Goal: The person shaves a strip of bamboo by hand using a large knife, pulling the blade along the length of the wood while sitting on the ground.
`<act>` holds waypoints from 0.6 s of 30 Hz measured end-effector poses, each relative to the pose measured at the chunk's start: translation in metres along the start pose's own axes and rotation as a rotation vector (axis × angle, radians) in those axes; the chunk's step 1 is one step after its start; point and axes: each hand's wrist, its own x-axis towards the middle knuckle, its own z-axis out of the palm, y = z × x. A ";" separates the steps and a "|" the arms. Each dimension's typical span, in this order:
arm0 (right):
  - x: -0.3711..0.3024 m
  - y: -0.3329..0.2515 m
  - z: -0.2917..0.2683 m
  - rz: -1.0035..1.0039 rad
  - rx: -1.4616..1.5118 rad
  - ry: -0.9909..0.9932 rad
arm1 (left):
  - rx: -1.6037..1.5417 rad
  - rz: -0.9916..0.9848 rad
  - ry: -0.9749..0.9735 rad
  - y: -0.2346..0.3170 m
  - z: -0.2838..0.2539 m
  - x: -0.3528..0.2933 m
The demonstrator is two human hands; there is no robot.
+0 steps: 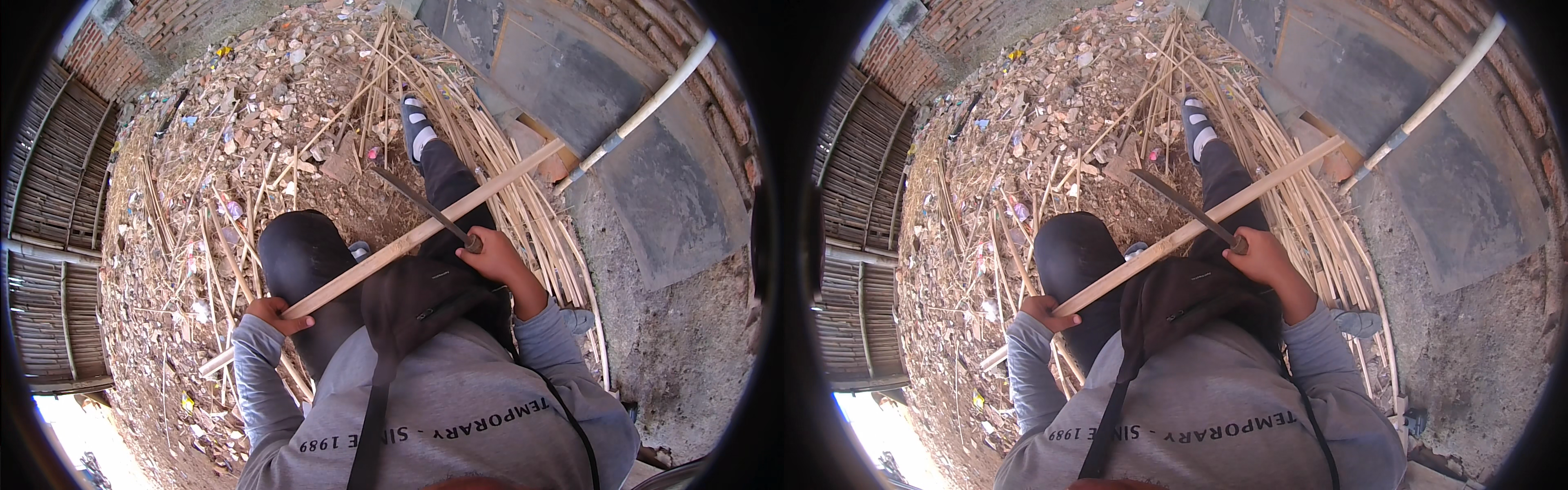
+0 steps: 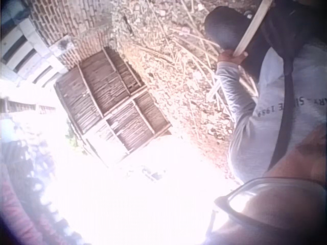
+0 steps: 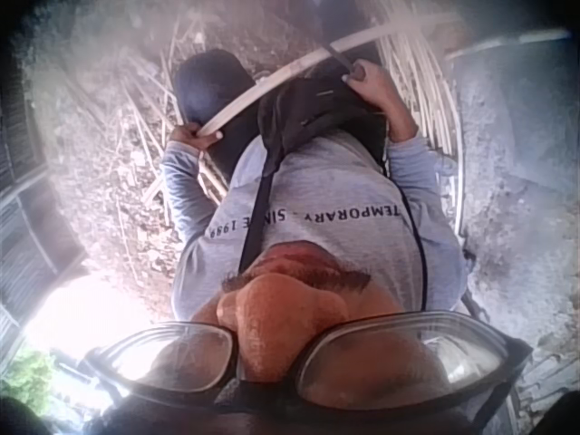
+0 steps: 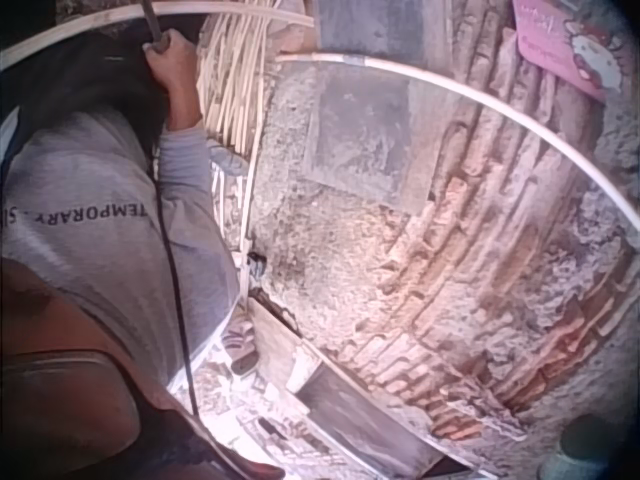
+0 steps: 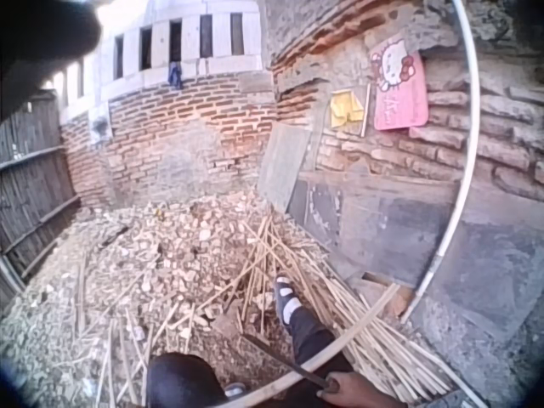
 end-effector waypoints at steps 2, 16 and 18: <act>0.000 0.000 0.000 -0.010 0.001 0.006 | -0.009 0.008 0.004 -0.001 0.000 0.000; 0.001 0.000 -0.024 0.018 -0.005 0.069 | -0.058 -0.011 0.018 -0.006 0.005 0.002; -0.001 -0.003 -0.030 0.079 -0.016 0.111 | -0.025 -0.021 0.024 -0.005 0.006 -0.001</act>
